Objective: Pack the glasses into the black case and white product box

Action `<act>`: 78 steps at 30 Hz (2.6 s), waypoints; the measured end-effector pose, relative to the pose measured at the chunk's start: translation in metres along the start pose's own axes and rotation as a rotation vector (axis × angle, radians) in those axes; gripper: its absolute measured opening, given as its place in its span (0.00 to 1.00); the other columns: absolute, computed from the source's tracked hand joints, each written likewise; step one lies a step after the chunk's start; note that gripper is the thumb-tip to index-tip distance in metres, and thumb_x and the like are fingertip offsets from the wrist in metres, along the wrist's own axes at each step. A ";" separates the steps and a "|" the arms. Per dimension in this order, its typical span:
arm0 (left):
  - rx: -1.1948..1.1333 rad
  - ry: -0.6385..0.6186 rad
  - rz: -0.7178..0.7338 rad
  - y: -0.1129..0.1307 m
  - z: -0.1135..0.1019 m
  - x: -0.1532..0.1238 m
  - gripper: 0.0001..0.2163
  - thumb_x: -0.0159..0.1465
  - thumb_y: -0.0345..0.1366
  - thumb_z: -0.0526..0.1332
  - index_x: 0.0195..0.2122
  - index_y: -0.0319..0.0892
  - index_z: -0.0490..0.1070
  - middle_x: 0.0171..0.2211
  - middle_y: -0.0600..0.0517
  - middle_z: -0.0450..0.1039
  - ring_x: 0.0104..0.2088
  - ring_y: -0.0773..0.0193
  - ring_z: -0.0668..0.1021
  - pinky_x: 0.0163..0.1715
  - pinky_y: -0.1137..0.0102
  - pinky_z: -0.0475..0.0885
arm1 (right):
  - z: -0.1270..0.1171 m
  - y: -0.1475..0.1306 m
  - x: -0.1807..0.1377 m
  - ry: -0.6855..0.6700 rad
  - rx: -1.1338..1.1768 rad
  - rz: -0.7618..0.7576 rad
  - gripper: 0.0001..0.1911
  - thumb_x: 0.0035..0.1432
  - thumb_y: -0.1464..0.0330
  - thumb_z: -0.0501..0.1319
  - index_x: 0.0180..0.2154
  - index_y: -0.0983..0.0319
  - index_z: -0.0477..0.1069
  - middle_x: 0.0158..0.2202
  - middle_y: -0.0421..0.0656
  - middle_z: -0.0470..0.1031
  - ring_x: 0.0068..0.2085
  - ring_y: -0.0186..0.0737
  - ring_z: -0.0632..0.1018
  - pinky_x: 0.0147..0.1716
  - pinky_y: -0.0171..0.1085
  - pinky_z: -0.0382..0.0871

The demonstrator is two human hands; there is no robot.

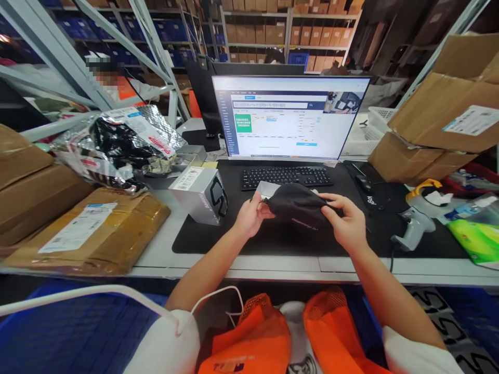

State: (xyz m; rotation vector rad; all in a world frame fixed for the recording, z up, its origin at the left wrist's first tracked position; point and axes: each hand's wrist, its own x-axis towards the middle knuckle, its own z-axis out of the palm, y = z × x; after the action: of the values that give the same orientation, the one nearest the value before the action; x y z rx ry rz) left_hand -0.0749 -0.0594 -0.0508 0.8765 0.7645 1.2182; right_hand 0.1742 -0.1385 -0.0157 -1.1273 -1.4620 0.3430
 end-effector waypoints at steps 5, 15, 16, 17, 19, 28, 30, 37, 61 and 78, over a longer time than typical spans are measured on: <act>0.225 -0.168 0.426 0.024 0.012 0.003 0.38 0.51 0.62 0.72 0.58 0.48 0.68 0.63 0.42 0.70 0.61 0.50 0.75 0.57 0.57 0.74 | 0.013 0.004 0.054 -0.159 0.158 0.239 0.14 0.53 0.58 0.69 0.28 0.59 0.69 0.44 0.45 0.83 0.44 0.47 0.80 0.46 0.46 0.72; 0.002 0.315 0.248 0.042 0.013 0.047 0.22 0.52 0.43 0.75 0.46 0.41 0.78 0.45 0.47 0.81 0.46 0.54 0.81 0.53 0.57 0.76 | 0.027 -0.015 0.040 -0.114 0.146 0.125 0.12 0.60 0.57 0.63 0.31 0.58 0.72 0.33 0.41 0.74 0.36 0.40 0.74 0.40 0.41 0.70; -0.049 0.358 0.213 0.039 0.011 0.050 0.21 0.53 0.43 0.75 0.46 0.42 0.77 0.45 0.47 0.80 0.45 0.56 0.81 0.51 0.59 0.78 | 0.030 -0.013 0.028 -0.282 0.128 0.170 0.13 0.59 0.55 0.65 0.33 0.58 0.74 0.34 0.42 0.75 0.35 0.40 0.74 0.38 0.41 0.71; -0.083 0.384 0.178 0.037 0.011 0.053 0.21 0.55 0.42 0.74 0.47 0.43 0.75 0.46 0.48 0.80 0.43 0.58 0.81 0.49 0.60 0.79 | 0.034 -0.009 0.018 -0.425 0.118 0.254 0.16 0.57 0.53 0.66 0.39 0.58 0.76 0.37 0.44 0.77 0.35 0.41 0.75 0.38 0.42 0.72; -0.109 0.386 0.110 0.032 0.012 0.056 0.21 0.57 0.42 0.73 0.49 0.44 0.74 0.47 0.48 0.79 0.42 0.61 0.81 0.47 0.61 0.79 | 0.045 0.005 0.011 -0.499 0.141 0.445 0.32 0.53 0.48 0.68 0.54 0.58 0.73 0.48 0.49 0.78 0.40 0.46 0.78 0.41 0.46 0.75; 0.386 0.202 0.178 0.018 0.013 0.056 0.19 0.62 0.47 0.68 0.49 0.41 0.77 0.51 0.43 0.80 0.54 0.50 0.79 0.62 0.55 0.70 | 0.066 0.054 0.060 -0.085 0.164 0.450 0.43 0.60 0.46 0.59 0.70 0.57 0.55 0.71 0.48 0.61 0.70 0.50 0.64 0.69 0.50 0.56; 0.493 0.211 0.205 0.021 0.005 0.061 0.17 0.61 0.46 0.68 0.46 0.41 0.79 0.54 0.43 0.78 0.61 0.47 0.74 0.68 0.54 0.60 | 0.069 0.057 0.061 -0.106 0.071 0.474 0.36 0.62 0.49 0.57 0.67 0.57 0.61 0.67 0.49 0.67 0.68 0.52 0.67 0.68 0.53 0.57; 0.680 0.203 0.092 0.022 -0.011 0.091 0.19 0.65 0.52 0.61 0.39 0.40 0.81 0.52 0.41 0.81 0.59 0.43 0.76 0.64 0.54 0.64 | 0.081 0.068 0.046 -0.105 -0.121 0.486 0.36 0.64 0.49 0.55 0.69 0.55 0.57 0.70 0.53 0.62 0.71 0.62 0.61 0.68 0.69 0.38; 0.826 0.006 -0.010 -0.006 -0.023 0.099 0.18 0.62 0.51 0.61 0.28 0.43 0.82 0.34 0.47 0.83 0.42 0.50 0.80 0.51 0.61 0.73 | 0.078 0.073 0.056 -0.365 -0.172 0.276 0.25 0.63 0.66 0.53 0.60 0.60 0.70 0.70 0.52 0.61 0.72 0.48 0.61 0.72 0.52 0.52; 0.846 0.184 0.128 -0.013 -0.053 0.093 0.20 0.70 0.47 0.54 0.44 0.37 0.79 0.29 0.46 0.79 0.29 0.62 0.80 0.32 0.69 0.74 | 0.052 0.134 0.096 -0.652 -0.272 0.056 0.19 0.66 0.57 0.56 0.49 0.56 0.81 0.49 0.46 0.83 0.50 0.51 0.82 0.55 0.55 0.75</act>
State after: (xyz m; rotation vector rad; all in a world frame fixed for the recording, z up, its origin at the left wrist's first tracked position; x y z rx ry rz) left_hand -0.0975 0.0386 -0.0900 1.5245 1.4373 1.0870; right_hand 0.2024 0.0220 -0.0733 -1.3457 -2.0967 0.6032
